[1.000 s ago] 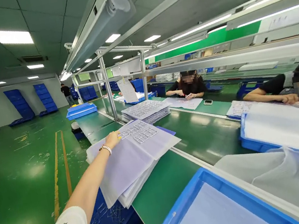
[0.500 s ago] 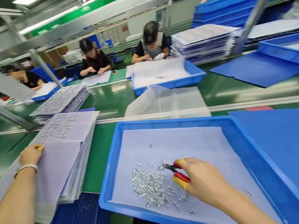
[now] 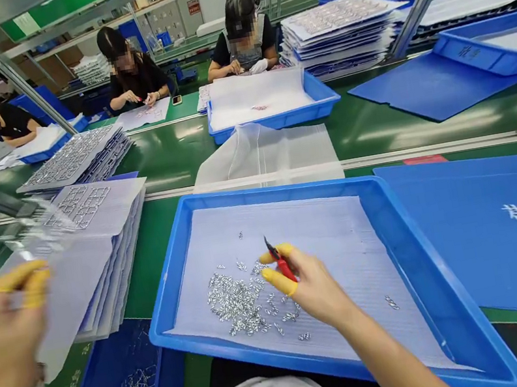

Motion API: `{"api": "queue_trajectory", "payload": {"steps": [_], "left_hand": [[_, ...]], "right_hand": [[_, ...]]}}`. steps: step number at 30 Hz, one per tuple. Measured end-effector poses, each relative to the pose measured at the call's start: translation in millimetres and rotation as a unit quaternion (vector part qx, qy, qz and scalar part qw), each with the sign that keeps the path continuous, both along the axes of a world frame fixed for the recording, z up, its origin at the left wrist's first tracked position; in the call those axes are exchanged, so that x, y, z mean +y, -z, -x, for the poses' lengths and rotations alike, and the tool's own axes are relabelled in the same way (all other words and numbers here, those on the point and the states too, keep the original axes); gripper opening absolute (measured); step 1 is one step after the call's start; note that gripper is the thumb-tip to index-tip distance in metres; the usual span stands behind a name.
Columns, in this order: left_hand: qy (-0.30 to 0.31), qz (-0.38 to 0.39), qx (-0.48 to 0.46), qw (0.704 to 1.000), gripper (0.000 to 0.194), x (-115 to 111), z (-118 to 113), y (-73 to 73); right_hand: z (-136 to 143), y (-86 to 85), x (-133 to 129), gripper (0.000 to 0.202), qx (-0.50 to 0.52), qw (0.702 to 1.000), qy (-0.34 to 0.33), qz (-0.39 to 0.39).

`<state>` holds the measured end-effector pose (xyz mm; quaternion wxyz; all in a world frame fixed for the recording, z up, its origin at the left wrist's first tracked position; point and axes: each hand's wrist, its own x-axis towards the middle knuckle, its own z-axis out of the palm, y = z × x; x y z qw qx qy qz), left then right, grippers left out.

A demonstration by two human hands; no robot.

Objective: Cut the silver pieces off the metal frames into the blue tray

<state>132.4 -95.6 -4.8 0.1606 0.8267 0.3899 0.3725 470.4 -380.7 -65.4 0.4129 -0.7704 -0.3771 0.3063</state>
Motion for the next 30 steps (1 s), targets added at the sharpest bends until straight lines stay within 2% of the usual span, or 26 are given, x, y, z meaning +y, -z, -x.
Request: {"api": "queue_trajectory", "payload": {"steps": [1, 2, 3, 4, 5, 7, 10, 12, 14, 16, 17, 19, 21, 22, 24, 27, 30], "left_hand": [[0.013, -0.092, 0.038, 0.995, 0.040, -31, -20, 12.5], [0.096, -0.125, 0.075, 0.985, 0.036, -58, -41, 25.0], [0.195, -0.125, 0.091, 0.969, 0.036, -82, -62, 36.6], [0.257, -0.106, 0.095, 0.956, 0.039, -100, -80, 46.6], [0.301, -0.098, 0.094, 0.944, 0.041, -113, -96, 54.4], [0.342, -0.093, 0.084, 0.931, 0.045, -129, -119, 62.8], [0.373, -0.086, 0.044, 0.923, 0.048, -135, -136, 64.4], [0.392, -0.042, 0.002, 0.919, 0.050, -137, -143, 66.4], [0.386, 0.053, -0.048, 0.920, 0.058, -138, -149, 73.1], [0.368, 0.197, -0.096, 0.903, 0.078, -139, -156, 82.8], [0.366, 0.274, -0.115, 0.882, 0.090, -139, -159, 87.4], [0.383, 0.404, -0.141, 0.819, 0.101, -140, -165, 93.7], [0.410, 0.481, -0.163, 0.758, 0.103, -142, -171, 95.1], [0.418, 0.501, -0.177, 0.737, 0.104, -143, -172, 94.4], [0.427, 0.517, -0.205, 0.713, 0.108, -147, -175, 91.9], [0.430, 0.504, -0.215, 0.717, 0.114, -154, -177, 89.0], [0.421, 0.492, -0.203, 0.734, 0.110, -158, -176, 88.9]], "right_hand": [[5, 1.0, 9, 0.036, 0.045, 0.998, 0.012, -0.032], [10, 1.7, 16, 0.036, 0.083, 0.995, 0.019, -0.058], [14, 2.2, 22, 0.034, 0.110, 0.990, 0.023, -0.082], [18, 2.5, 25, 0.031, 0.129, 0.986, 0.026, -0.103], [20, 2.7, 26, 0.027, 0.141, 0.982, 0.026, -0.120], [21, 3.1, 22, 0.021, 0.150, 0.977, 0.029, -0.147], [18, 5.2, 9, 0.020, 0.158, 0.969, 0.060, -0.181], [15, 8.2, 3, 0.021, 0.189, 0.955, 0.093, -0.211], [13, 12.7, 1, 0.024, 0.242, 0.932, 0.122, -0.239], [15, 18.5, 3, 0.027, 0.302, 0.909, 0.139, -0.250], [16, 21.7, 4, 0.029, 0.330, 0.898, 0.142, -0.252], [21, 27.6, 7, 0.031, 0.387, 0.876, 0.141, -0.251], [27, 32.1, 8, 0.033, 0.449, 0.846, 0.148, -0.247], [30, 33.6, 9, 0.035, 0.478, 0.829, 0.157, -0.244], [35, 35.1, 8, 0.038, 0.527, 0.793, 0.186, -0.242], [43, 35.5, 7, 0.041, 0.570, 0.749, 0.234, -0.245], [54, 36.2, 7, 0.042, 0.591, 0.728, 0.253, -0.238]]}}
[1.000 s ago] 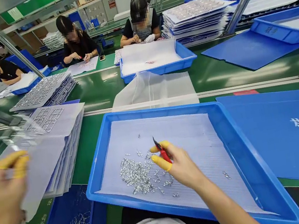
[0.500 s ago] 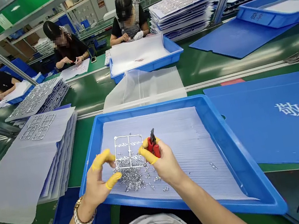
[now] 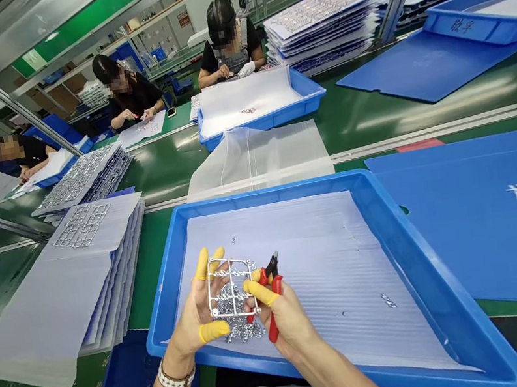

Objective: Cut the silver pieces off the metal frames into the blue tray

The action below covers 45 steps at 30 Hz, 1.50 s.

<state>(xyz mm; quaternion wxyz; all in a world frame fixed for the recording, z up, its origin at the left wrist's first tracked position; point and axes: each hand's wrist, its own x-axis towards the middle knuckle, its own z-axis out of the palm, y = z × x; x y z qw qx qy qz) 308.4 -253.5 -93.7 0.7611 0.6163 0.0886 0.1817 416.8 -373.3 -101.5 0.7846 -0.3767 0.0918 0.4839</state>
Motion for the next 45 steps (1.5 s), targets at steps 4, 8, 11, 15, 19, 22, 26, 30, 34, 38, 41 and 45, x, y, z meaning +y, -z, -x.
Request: {"api": "queue_trajectory", "payload": {"steps": [4, 8, 11, 15, 19, 22, 26, 30, 34, 38, 41, 45], "left_hand": [[-0.015, 0.011, -0.003, 1.000, 0.109, -1, 3, 3.1], [-0.014, 0.026, -0.009, 1.000, 0.115, 3, 4, 5.6], [0.009, 0.032, -0.003, 0.999, 0.113, 8, 3, 4.5], [0.024, 0.089, 0.005, 0.996, 0.111, 12, 4, 5.1], [-0.006, 0.122, -0.005, 0.992, 0.100, 14, 9, 12.7], [-0.022, 0.135, -0.005, 0.991, 0.093, 15, 13, 17.1], [-0.037, 0.141, -0.002, 0.989, 0.093, 15, 13, 12.6], [-0.023, 0.168, 0.003, 0.985, 0.090, 12, 12, 3.5], [-0.020, 0.182, 0.000, 0.983, 0.089, 10, 11, 4.1], [-0.021, 0.161, 0.004, 0.987, 0.093, 11, 11, 10.8], [-0.018, 0.156, 0.019, 0.987, 0.093, 13, 11, 13.1], [-0.019, 0.155, 0.025, 0.987, 0.094, 14, 12, 10.1]], "right_hand": [[12, 3.7, 3, 0.042, -0.010, 0.999, 0.005, 0.030], [17, 10.1, 4, 0.043, -0.031, 0.999, 0.011, 0.035], [20, 14.3, 2, 0.041, -0.047, 0.998, -0.009, 0.038], [14, 17.2, -8, 0.030, -0.169, 0.975, -0.130, 0.056], [-8, 9.4, -24, 0.030, -0.525, 0.800, -0.237, 0.171], [-21, -8.7, -26, 0.031, -0.711, 0.615, -0.253, 0.228], [-22, -40.5, -13, 0.019, -0.797, 0.465, -0.290, 0.253], [-17, -59.4, -2, 0.016, -0.803, 0.436, -0.318, 0.253], [-17, -63.4, 2, 0.016, -0.799, 0.429, -0.339, 0.251], [-19, -64.8, 3, 0.014, -0.794, 0.423, -0.356, 0.253], [-19, -65.5, 5, 0.015, -0.794, 0.416, -0.365, 0.253], [-19, -64.9, 7, 0.014, -0.797, 0.408, -0.363, 0.256]]}}
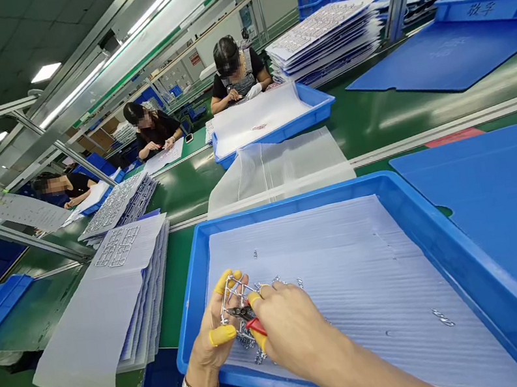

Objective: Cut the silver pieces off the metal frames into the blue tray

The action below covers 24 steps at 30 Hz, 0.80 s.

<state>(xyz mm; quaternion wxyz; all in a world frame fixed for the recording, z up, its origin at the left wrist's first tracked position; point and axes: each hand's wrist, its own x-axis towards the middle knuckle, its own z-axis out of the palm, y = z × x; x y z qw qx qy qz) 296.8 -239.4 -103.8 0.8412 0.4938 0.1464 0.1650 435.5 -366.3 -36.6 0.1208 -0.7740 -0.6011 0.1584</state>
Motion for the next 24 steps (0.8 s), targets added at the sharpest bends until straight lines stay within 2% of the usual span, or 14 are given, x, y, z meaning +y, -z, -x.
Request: {"api": "queue_trajectory", "payload": {"steps": [15, 19, 24], "left_hand": [[-0.016, -0.074, 0.038, 0.996, 0.095, 1.8, 2.9, -3.0], [-0.015, -0.070, 0.040, 0.997, 0.094, 2.3, 3.5, -2.4], [0.003, -0.026, 0.019, 0.999, 0.097, 1.4, 3.6, -2.0]], "right_hand": [[3.8, -5.6, 3.4, 0.012, -0.056, 0.998, -0.021, 0.011], [4.0, -6.6, 2.4, 0.012, -0.052, 0.998, -0.024, 0.022], [-3.9, -8.4, 1.2, 0.016, -0.061, 0.998, 0.000, 0.014]]}}
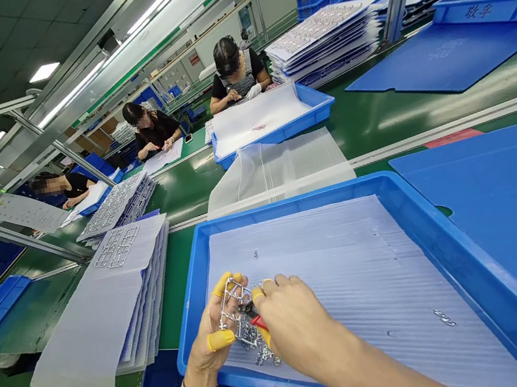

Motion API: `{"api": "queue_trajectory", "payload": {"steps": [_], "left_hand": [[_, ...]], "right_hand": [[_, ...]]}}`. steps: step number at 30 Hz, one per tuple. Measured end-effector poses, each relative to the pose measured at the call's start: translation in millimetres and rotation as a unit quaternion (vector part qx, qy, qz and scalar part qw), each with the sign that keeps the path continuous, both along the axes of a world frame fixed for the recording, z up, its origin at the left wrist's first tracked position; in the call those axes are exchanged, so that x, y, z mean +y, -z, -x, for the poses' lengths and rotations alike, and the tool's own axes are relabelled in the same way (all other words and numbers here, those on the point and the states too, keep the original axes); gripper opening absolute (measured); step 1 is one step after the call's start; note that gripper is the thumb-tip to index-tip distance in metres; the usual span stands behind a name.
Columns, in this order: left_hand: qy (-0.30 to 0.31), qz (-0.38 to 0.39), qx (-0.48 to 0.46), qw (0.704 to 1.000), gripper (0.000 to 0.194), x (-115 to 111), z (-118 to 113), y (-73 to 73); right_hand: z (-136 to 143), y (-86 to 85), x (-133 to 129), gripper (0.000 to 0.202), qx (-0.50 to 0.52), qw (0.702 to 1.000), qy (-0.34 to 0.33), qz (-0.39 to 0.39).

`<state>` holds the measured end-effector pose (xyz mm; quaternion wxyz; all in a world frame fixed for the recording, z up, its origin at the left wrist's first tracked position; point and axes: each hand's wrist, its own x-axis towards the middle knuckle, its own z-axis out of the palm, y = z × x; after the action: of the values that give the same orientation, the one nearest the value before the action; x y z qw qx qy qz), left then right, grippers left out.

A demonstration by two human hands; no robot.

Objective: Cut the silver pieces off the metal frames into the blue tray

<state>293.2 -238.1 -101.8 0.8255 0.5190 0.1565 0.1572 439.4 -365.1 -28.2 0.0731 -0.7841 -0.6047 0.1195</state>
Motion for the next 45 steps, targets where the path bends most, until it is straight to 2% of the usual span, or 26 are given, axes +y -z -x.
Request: {"api": "queue_trajectory", "payload": {"steps": [8, 16, 25, 29, 36, 45], "left_hand": [[0.014, 0.029, -0.029, 0.999, 0.097, -9, -4, -8.2], [0.013, 0.022, -0.013, 1.000, 0.098, -5, -3, -0.7], [0.024, 0.014, -0.015, 0.999, 0.095, -4, -3, 0.0], [0.015, 0.027, -0.038, 0.999, 0.094, -3, -2, 0.3], [-0.025, 0.075, -0.083, 0.993, 0.082, -1, -2, -0.6], [-0.018, 0.060, -0.090, 0.994, 0.084, -4, -5, 1.5]], "right_hand": [[-6, 5.5, 5, 0.015, -0.007, 0.999, 0.029, -0.021], [-7, 3.1, 6, 0.016, 0.008, 1.000, 0.019, -0.005], [-9, 4.9, 6, 0.018, 0.019, 1.000, 0.011, 0.003], [-11, 5.1, 0, 0.016, 0.005, 1.000, 0.016, -0.008], [-2, 17.4, -20, 0.014, 0.027, 0.999, 0.021, -0.025], [8, 9.1, -19, 0.016, 0.044, 0.999, 0.012, -0.002]]}}
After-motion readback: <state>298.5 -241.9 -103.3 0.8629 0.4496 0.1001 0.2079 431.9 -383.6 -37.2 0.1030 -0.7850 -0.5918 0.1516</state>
